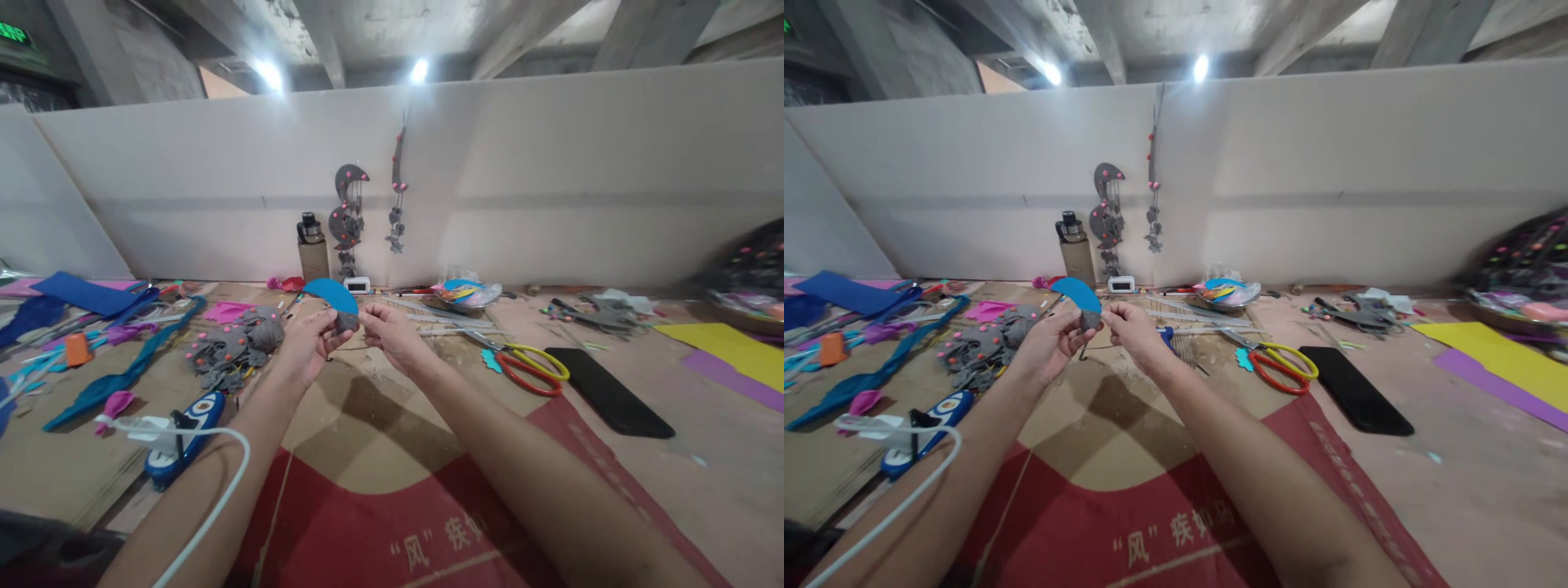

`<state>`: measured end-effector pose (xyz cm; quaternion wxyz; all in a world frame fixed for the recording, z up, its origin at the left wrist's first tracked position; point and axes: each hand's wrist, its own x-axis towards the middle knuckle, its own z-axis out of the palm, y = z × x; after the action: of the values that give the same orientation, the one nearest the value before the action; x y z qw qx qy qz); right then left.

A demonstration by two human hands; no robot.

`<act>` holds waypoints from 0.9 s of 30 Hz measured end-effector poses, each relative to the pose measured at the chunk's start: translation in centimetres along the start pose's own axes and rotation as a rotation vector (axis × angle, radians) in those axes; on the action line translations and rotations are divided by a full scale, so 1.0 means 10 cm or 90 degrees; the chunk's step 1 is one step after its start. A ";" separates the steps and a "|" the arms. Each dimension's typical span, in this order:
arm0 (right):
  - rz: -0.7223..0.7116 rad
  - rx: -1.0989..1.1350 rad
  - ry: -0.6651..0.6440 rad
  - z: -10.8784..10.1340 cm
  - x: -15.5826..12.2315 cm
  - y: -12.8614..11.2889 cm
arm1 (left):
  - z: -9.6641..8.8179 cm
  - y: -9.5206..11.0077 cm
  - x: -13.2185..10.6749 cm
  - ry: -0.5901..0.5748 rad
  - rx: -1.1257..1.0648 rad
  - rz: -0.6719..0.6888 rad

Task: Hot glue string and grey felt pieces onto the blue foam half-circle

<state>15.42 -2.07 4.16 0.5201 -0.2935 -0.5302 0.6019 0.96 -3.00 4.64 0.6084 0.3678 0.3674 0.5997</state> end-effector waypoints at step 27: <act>-0.220 -0.435 0.146 0.08 -0.08 0.17 | 0.08 -0.25 -0.10 0.124 0.512 0.231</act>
<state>14.36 -2.89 2.57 0.5419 -0.4214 -0.6798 0.2581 2.80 -4.03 2.83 0.2644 0.5754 0.5563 0.5381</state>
